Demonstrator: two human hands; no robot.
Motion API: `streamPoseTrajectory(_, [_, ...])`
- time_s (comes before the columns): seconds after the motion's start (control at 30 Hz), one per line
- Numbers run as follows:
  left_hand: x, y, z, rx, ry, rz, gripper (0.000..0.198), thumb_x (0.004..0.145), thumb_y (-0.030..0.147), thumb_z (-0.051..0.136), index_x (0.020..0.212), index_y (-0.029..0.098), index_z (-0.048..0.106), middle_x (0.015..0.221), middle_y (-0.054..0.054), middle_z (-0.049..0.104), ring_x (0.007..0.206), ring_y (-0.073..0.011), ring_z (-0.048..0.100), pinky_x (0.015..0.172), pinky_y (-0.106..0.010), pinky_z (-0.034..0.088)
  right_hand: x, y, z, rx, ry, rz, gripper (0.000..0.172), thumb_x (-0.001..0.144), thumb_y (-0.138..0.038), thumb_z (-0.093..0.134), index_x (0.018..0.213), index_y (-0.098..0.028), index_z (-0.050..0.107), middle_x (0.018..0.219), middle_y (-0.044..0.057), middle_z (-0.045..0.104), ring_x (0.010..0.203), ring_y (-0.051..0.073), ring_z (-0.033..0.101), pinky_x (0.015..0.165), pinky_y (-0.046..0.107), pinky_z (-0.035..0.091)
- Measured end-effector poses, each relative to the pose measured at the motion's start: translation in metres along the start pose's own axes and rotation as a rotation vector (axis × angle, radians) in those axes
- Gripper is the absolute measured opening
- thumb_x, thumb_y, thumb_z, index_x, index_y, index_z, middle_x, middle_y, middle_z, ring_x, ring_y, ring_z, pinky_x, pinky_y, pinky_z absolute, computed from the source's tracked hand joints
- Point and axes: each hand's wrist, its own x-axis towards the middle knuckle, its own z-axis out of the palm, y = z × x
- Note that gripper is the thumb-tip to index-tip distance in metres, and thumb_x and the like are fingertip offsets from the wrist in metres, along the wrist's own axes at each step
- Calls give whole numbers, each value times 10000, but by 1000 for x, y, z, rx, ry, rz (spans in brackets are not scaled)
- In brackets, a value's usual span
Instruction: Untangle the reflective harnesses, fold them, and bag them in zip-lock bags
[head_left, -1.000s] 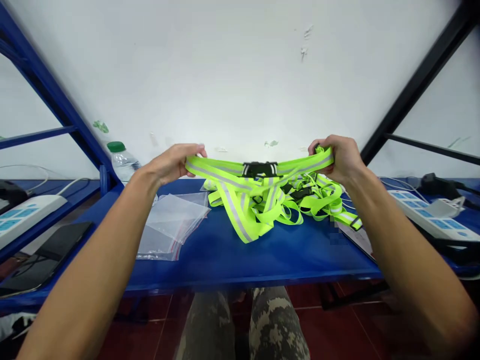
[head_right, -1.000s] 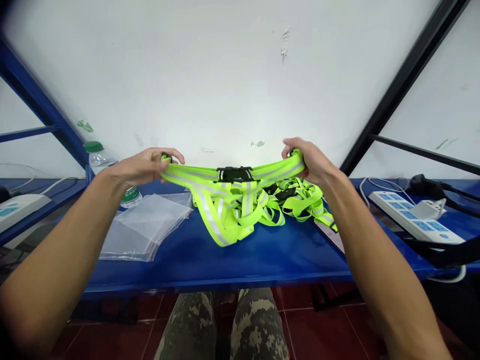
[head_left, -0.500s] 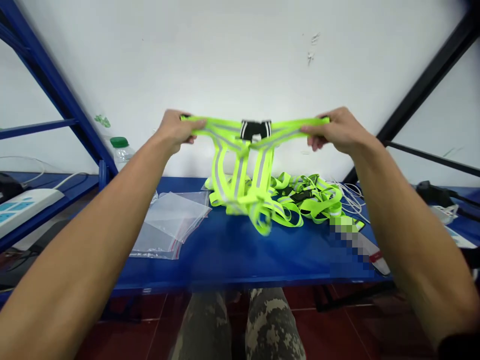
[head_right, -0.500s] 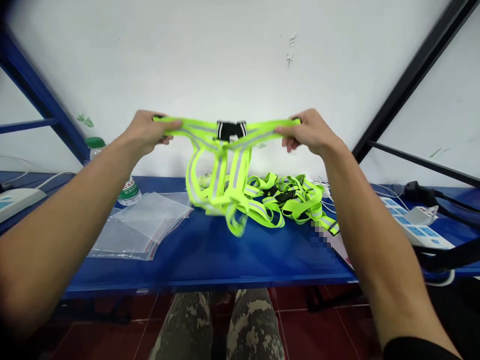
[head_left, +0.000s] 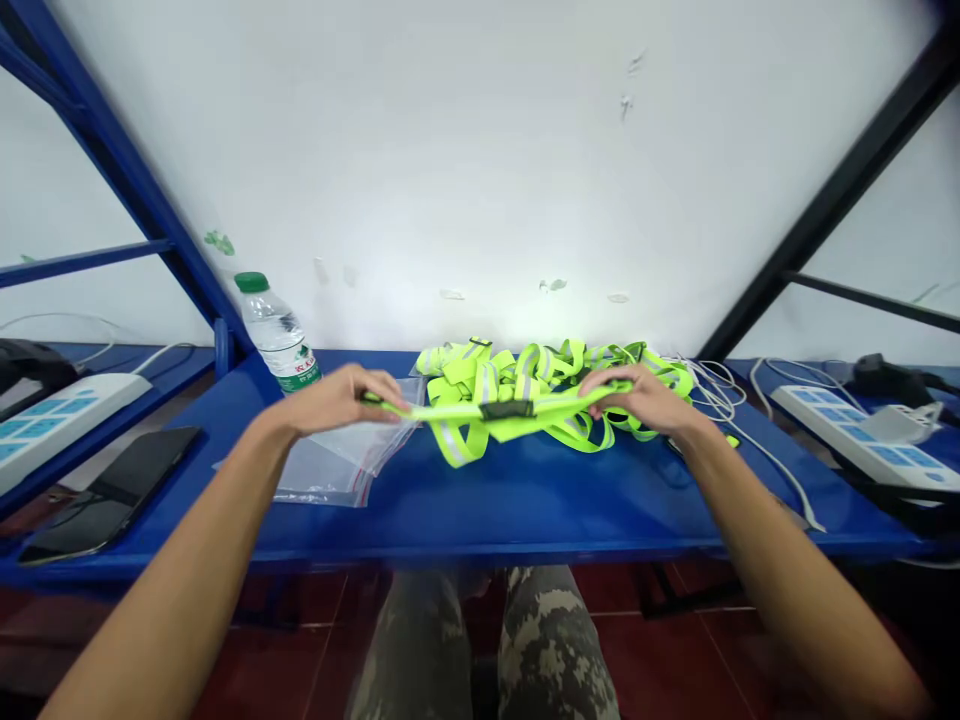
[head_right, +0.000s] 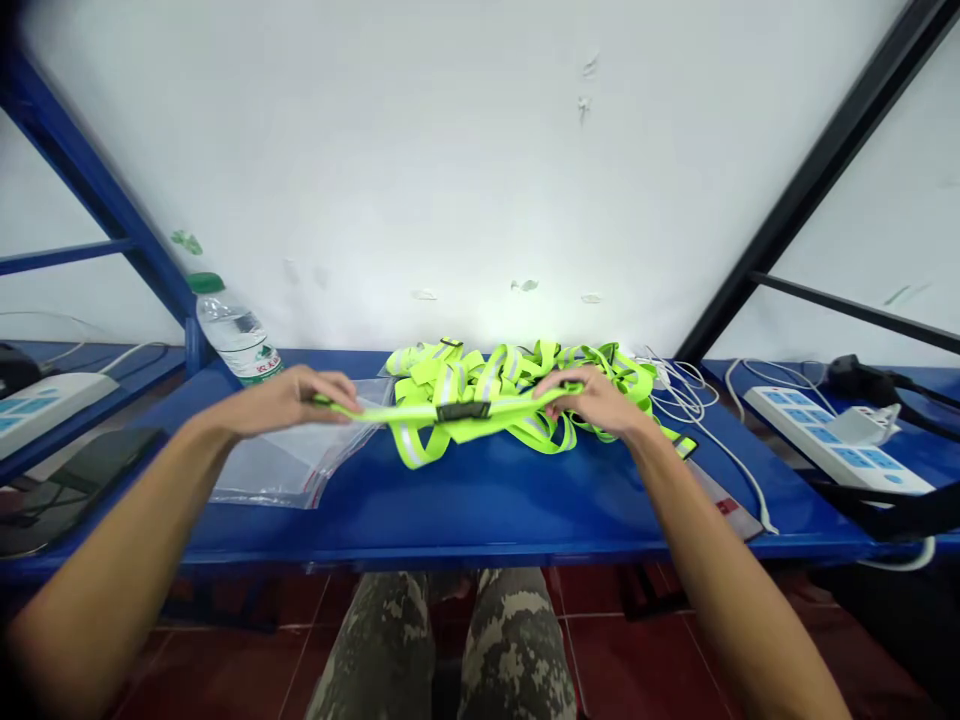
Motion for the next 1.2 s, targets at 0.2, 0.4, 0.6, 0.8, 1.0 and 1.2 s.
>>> streamPoseTrajectory(0.2, [8, 30, 76, 504, -73, -4, 529, 688, 494, 740, 1115, 195, 649, 1136, -111, 662, 1063, -307, 594, 895, -393, 466, -16, 23, 29, -206, -277, -27, 264, 715, -292, 744, 958, -191, 756, 1020, 53, 734, 955, 247, 674, 904, 395, 508])
streamPoseTrajectory(0.4, [17, 40, 160, 648, 91, 14, 865, 827, 700, 520, 1444, 109, 381, 1386, -240, 517, 1258, -392, 491, 960, -504, 438, -18, 31, 27, -225, -272, 11, 316, 794, -481, 697, 933, -205, 766, 1011, 53, 744, 974, 261, 658, 909, 396, 482])
streamPoseTrajectory(0.6, [41, -6, 166, 702, 220, 48, 831, 908, 728, 271, 1476, 130, 372, 1498, -220, 423, 1387, -388, 365, 1086, -568, 292, -15, 58, 29, -41, -42, 148, 317, 669, -461, 791, 793, -180, 710, 856, 32, 677, 706, 168, 618, 706, 345, 536])
streamPoseTrajectory(0.8, [50, 11, 161, 692, 277, -23, 780, 892, 690, 403, 1435, 130, 417, 1449, -223, 472, 1364, -393, 383, 1113, -624, 227, -21, 66, 33, 106, 27, 162, 352, 636, -372, 809, 895, -181, 667, 1022, 52, 628, 626, 103, 547, 518, 268, 516])
streamPoseTrajectory(1.0, [37, 72, 189, 650, 565, -42, 457, 913, 420, 520, 1290, 161, 516, 1379, -224, 491, 1269, -394, 443, 986, -534, 389, -29, 55, 34, 103, -18, 154, 337, 636, -294, 775, 934, -186, 659, 1046, 55, 644, 572, 84, 527, 443, 229, 457])
streamPoseTrajectory(1.2, [55, 68, 214, 600, 272, 186, 378, 971, 451, 413, 1149, 191, 621, 1164, -145, 595, 1075, -317, 551, 892, -475, 454, -49, 37, 31, 0, -39, 140, 302, 656, -301, 769, 914, -209, 643, 885, 10, 650, 530, 94, 506, 439, 246, 447])
